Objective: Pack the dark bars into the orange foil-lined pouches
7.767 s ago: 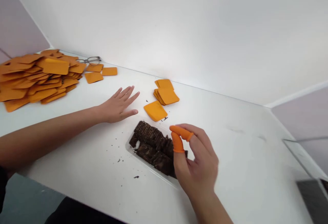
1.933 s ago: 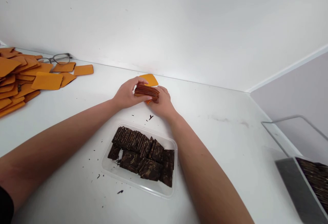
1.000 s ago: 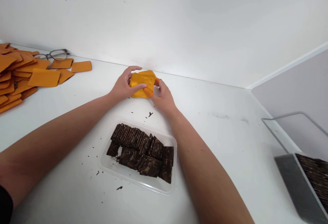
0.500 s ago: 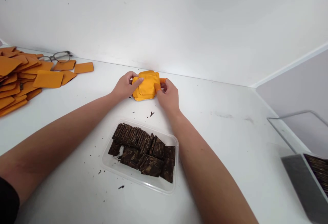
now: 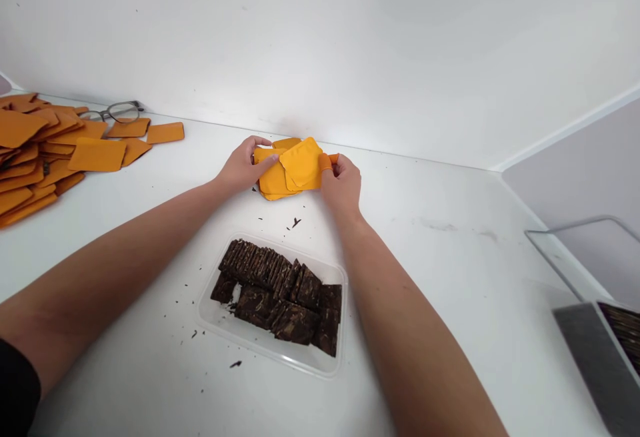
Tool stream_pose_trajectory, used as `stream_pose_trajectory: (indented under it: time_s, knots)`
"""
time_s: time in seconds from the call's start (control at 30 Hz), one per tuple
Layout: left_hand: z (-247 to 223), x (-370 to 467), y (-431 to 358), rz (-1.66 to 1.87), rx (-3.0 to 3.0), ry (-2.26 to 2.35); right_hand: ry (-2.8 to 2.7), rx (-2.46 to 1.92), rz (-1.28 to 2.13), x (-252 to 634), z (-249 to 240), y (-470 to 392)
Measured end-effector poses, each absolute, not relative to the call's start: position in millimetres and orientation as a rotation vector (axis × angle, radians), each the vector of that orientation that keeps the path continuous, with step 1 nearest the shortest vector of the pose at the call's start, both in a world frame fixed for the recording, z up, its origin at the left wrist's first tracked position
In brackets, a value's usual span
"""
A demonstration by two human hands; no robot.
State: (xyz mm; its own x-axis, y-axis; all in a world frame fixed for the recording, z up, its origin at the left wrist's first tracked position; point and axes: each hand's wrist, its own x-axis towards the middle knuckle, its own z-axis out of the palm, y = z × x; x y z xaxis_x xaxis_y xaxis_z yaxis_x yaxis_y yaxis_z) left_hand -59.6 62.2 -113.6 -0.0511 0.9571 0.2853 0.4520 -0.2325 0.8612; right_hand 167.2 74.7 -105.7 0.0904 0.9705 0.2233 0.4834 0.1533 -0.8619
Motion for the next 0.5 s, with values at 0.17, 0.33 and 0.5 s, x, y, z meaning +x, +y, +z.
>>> stream_pose_trajectory:
  time_s: [0.17,0.33,0.5]
  knots:
    - [-116,-60,63,1.277,1.790,1.534,-1.443,-1.493,0.598,175,-103,75]
    - [-118,-58,57,1.271,1.900,1.561,-1.401,-1.511,0.600,179,-101,77]
    - [-114,-54,48,1.274,1.977,1.544,-1.408,-1.458,0.664,176,-101,80]
